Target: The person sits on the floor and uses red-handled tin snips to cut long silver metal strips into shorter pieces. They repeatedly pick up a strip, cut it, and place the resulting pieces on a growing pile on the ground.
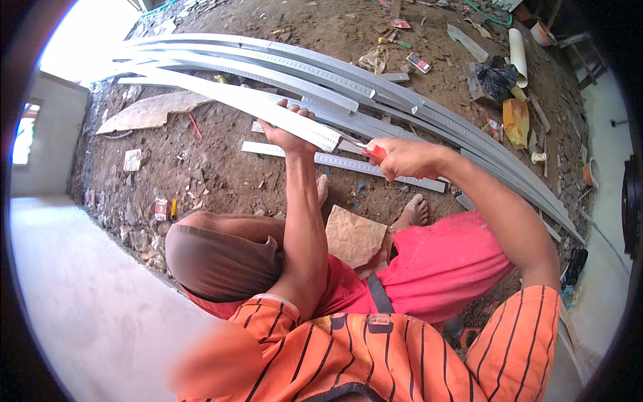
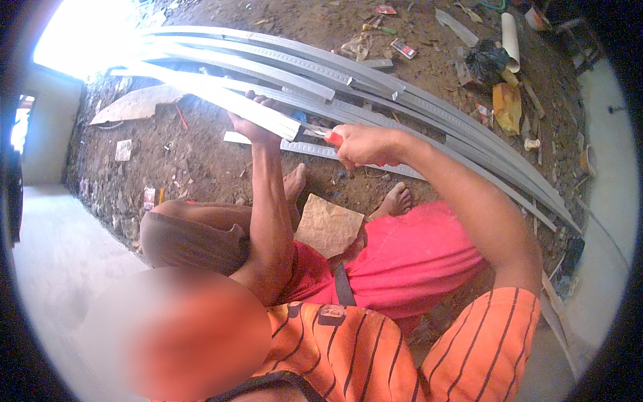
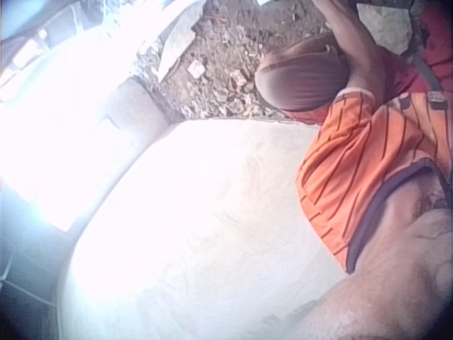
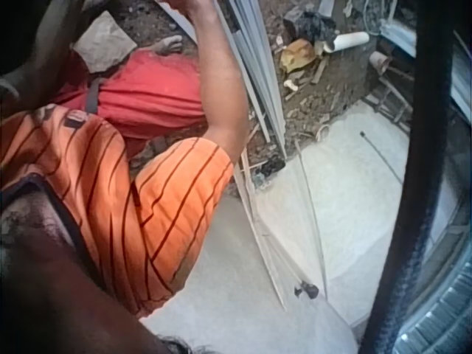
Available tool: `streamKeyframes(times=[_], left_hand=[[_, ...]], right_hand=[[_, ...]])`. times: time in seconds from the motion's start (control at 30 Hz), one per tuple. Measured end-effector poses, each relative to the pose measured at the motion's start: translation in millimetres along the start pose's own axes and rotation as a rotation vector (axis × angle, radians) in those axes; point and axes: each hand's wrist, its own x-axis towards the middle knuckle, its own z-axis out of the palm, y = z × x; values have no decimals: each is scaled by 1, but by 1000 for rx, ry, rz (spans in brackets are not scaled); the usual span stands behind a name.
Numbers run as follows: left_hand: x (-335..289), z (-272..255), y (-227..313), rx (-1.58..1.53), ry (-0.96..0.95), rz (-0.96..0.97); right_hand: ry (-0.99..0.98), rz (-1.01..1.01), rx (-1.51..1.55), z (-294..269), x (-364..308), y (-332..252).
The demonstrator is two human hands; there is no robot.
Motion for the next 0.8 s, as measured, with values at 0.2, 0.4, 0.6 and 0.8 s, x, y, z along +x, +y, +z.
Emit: streamKeyframes(times=[0.2, 0.4, 0.6, 0.8], left_hand=[[-7, 14, 0, 89, 99, 54], [-8, 21, 2, 215, 166, 96], [-8, 14, 2, 128, 83, 46], [-7, 12, 2, 25, 68, 15]], right_hand=[[127, -47, -185, 4, -7, -14], [90, -49, -253, 6, -7, -25], [45, 35, 0, 15, -9, -24], [28, 76, 151, 25, -7, -13]])
